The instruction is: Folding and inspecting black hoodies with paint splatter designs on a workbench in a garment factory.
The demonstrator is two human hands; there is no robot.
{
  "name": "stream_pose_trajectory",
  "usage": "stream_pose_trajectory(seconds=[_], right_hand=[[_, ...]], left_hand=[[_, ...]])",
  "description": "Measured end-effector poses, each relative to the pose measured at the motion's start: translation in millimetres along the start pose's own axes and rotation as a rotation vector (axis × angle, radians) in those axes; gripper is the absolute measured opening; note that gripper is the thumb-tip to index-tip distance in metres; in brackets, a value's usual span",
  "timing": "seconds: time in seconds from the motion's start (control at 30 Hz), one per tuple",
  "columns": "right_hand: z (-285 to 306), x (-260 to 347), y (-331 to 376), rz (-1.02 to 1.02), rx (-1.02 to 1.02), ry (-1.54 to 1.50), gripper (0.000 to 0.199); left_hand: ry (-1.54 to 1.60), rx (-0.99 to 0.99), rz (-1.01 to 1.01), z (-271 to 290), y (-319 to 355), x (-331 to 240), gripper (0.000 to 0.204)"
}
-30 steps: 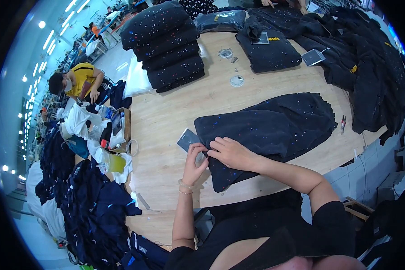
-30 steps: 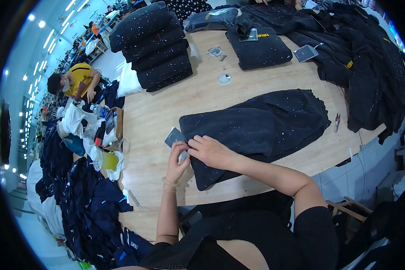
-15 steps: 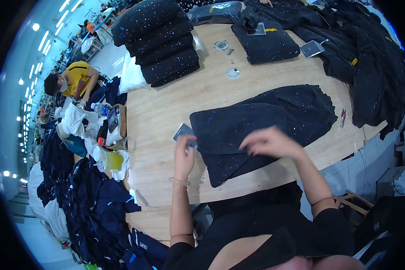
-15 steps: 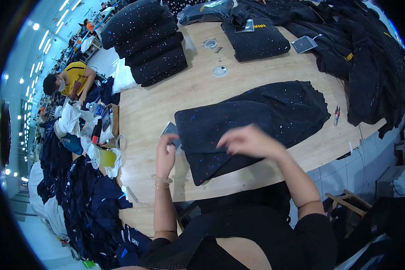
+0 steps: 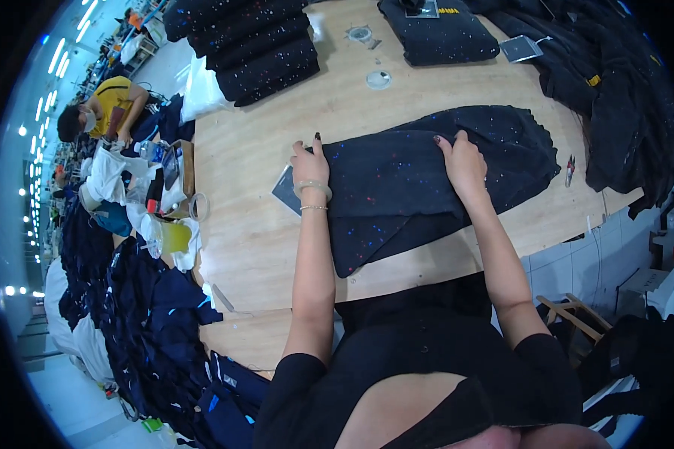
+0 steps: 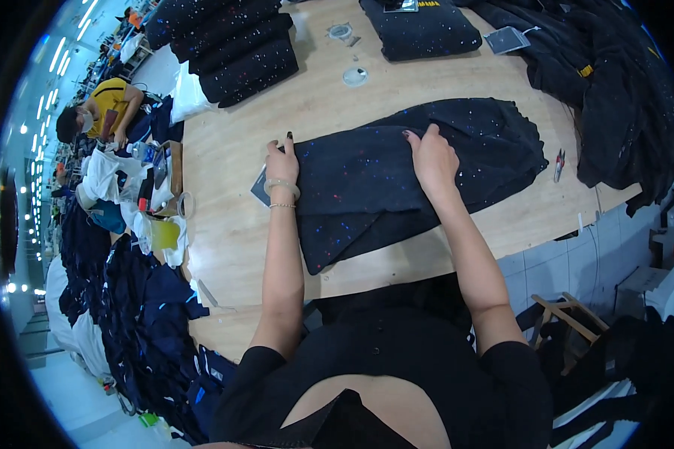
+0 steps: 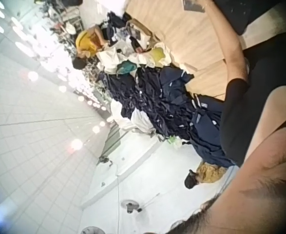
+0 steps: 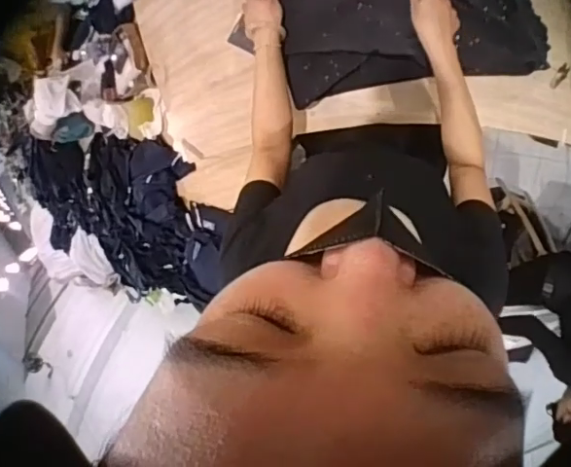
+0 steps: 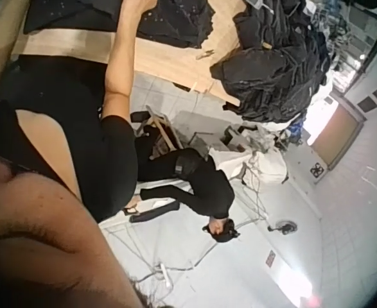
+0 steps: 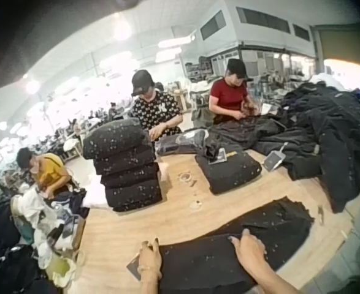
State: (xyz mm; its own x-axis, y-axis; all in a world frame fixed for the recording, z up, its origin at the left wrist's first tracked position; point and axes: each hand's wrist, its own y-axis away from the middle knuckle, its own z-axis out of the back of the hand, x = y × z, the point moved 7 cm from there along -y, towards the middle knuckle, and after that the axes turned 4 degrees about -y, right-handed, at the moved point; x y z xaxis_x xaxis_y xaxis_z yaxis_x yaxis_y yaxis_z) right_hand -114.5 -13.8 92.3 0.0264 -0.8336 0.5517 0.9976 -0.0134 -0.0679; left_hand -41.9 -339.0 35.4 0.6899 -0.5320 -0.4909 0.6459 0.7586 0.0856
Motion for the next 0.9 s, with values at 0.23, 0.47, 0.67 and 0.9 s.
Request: stream_pose_trajectory(seconds=[0.23,0.47,0.67,0.9], right_hand=[[-13,-26,-4,0.121,-0.133,-0.338,0.016],[6,-12,3,0.116,0.037,-0.841,0.044],[-24,-52,-3,0.053,0.140,-0.793,0.042],[10,-5,-1,0.150,-0.093,-0.463,0.037]], left_hand=[[-0.108,-0.078,0.037,-4,2,-3,0.054],[-0.050,-0.390,-0.246,49,38,-21,0.048],[0.059,-0.058,-0.864,77,182,-35,0.046],[-0.060,-0.029,-0.857,38,214,33,0.049]])
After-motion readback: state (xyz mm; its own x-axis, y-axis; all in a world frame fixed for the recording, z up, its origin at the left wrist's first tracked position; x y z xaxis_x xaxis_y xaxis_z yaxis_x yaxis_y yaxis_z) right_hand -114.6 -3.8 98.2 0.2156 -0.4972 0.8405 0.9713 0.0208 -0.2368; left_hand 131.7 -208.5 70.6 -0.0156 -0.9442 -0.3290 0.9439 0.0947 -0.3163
